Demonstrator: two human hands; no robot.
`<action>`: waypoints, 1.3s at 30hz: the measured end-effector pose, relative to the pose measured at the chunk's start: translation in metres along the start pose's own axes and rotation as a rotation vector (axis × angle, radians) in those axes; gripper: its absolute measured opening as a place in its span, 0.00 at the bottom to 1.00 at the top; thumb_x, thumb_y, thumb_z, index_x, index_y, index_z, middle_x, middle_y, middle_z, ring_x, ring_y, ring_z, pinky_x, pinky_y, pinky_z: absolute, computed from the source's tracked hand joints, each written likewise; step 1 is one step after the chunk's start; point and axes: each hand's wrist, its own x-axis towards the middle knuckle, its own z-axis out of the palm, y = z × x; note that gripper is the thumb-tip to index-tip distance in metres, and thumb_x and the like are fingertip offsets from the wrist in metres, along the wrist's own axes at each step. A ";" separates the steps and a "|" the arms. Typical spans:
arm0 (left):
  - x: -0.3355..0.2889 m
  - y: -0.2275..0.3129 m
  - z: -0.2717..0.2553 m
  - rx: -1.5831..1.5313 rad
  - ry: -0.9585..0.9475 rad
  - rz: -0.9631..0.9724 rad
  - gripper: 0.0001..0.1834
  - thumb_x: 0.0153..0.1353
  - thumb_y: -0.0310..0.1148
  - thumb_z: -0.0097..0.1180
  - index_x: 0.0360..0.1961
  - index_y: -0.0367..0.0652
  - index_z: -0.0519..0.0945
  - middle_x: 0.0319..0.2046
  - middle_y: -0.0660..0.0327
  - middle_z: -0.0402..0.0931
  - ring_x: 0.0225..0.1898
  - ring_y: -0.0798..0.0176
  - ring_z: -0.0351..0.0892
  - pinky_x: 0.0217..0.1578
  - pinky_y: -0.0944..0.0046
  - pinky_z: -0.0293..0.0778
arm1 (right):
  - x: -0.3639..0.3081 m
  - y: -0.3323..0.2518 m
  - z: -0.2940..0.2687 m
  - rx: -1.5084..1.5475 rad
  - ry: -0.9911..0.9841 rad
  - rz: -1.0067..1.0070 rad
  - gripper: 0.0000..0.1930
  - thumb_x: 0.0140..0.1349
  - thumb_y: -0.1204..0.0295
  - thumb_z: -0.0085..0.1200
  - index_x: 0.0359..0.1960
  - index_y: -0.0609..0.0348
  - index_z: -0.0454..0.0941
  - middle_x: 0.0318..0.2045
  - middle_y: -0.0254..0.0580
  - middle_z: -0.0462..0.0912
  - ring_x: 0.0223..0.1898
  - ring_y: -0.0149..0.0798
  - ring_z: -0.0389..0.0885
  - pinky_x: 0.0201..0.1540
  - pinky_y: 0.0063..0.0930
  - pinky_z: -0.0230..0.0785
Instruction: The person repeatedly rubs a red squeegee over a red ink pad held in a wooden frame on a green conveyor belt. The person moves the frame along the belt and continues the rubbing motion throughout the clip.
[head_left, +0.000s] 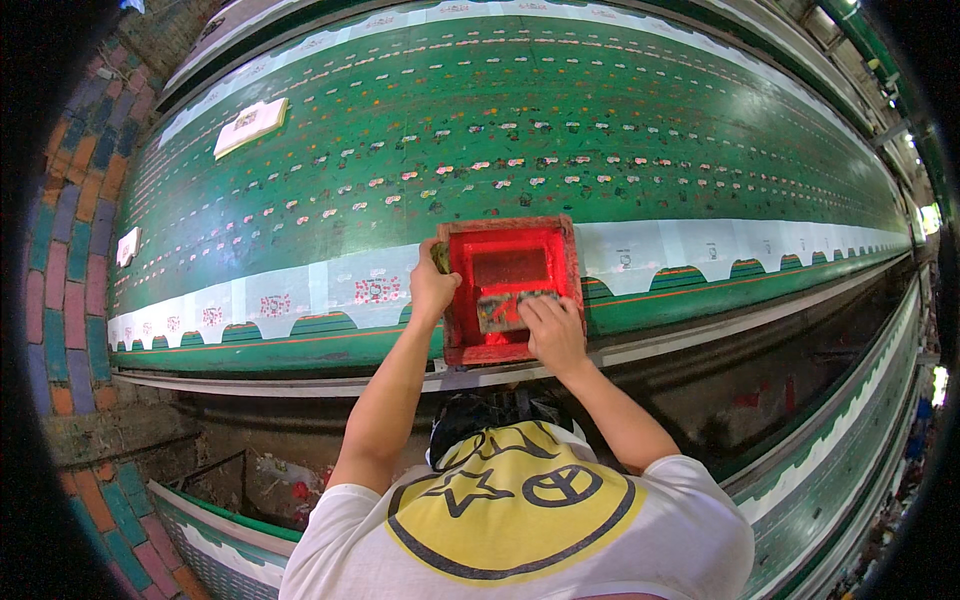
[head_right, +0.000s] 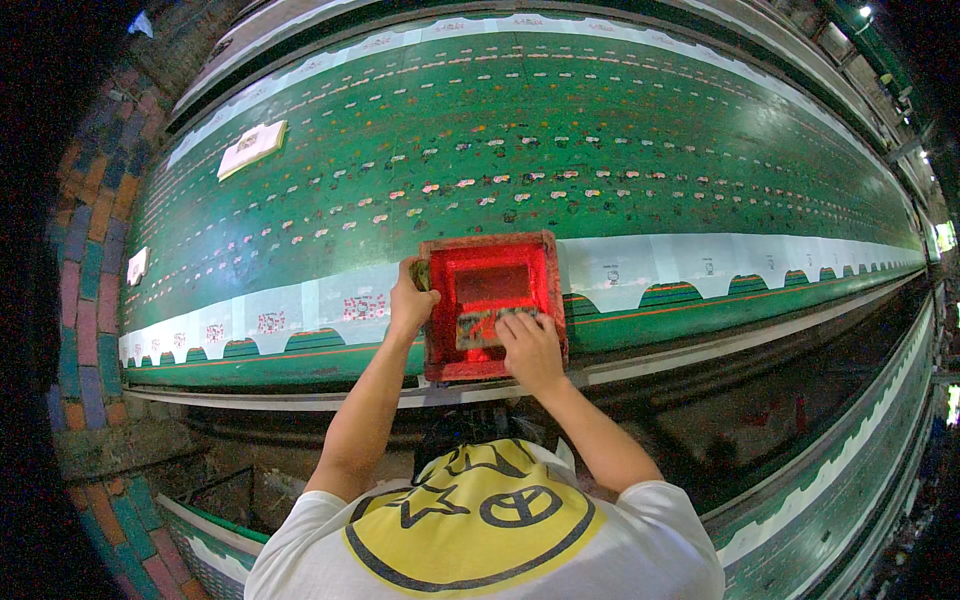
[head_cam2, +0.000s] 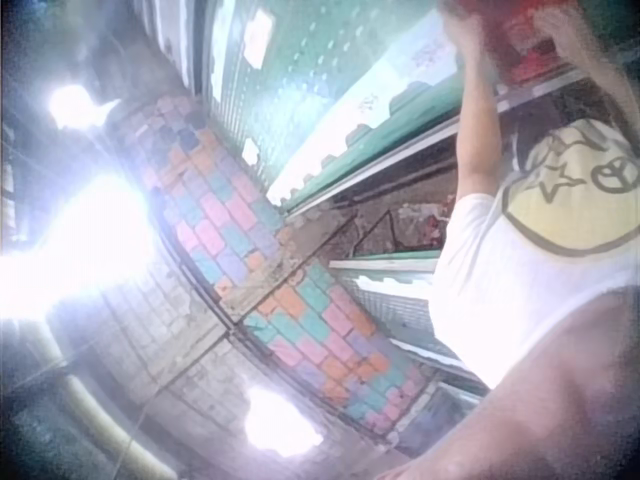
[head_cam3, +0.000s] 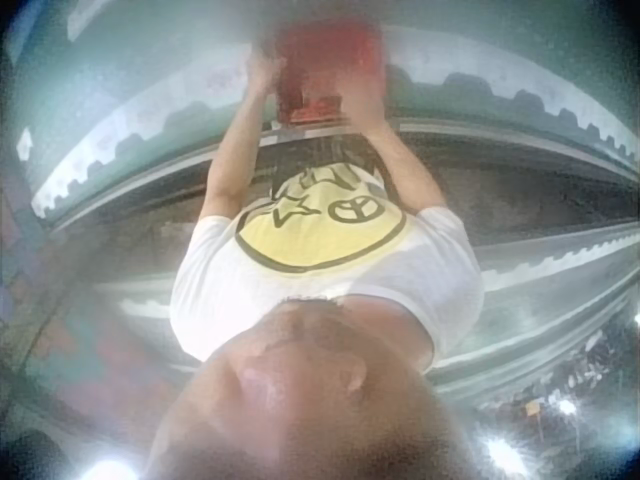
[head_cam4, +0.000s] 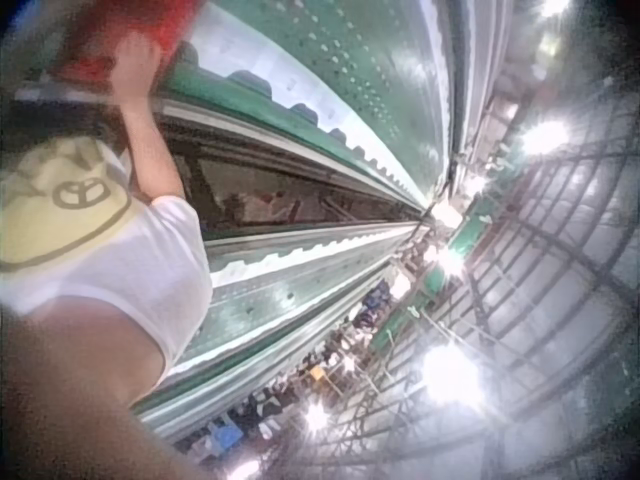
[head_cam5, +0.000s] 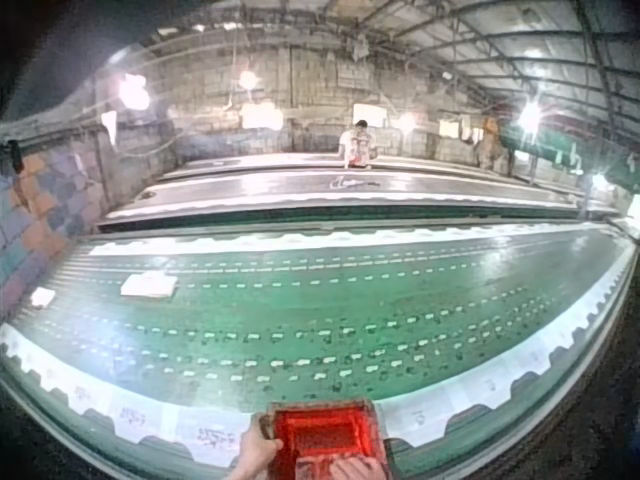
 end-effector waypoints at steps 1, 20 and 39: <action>-0.001 0.001 0.000 0.007 0.001 0.010 0.43 0.47 0.27 0.70 0.66 0.53 0.68 0.46 0.44 0.85 0.50 0.37 0.85 0.50 0.46 0.79 | 0.011 0.006 0.008 -0.022 0.012 -0.003 0.16 0.51 0.78 0.58 0.44 0.57 0.80 0.48 0.37 0.83 0.51 0.40 0.80 0.52 0.44 0.66; -0.005 0.004 -0.001 -0.059 -0.013 0.034 0.43 0.45 0.25 0.69 0.66 0.48 0.68 0.48 0.43 0.84 0.50 0.36 0.84 0.51 0.46 0.78 | 0.008 0.004 0.004 0.036 -0.092 0.056 0.15 0.51 0.75 0.58 0.44 0.55 0.81 0.45 0.37 0.85 0.48 0.42 0.81 0.52 0.45 0.66; -0.030 0.105 0.141 -0.370 -0.057 0.025 0.44 0.41 0.17 0.68 0.65 0.42 0.71 0.48 0.52 0.82 0.48 0.54 0.82 0.51 0.58 0.78 | -0.060 0.142 -0.097 0.026 -0.075 0.124 0.15 0.55 0.76 0.57 0.45 0.56 0.84 0.49 0.38 0.87 0.52 0.41 0.82 0.56 0.43 0.66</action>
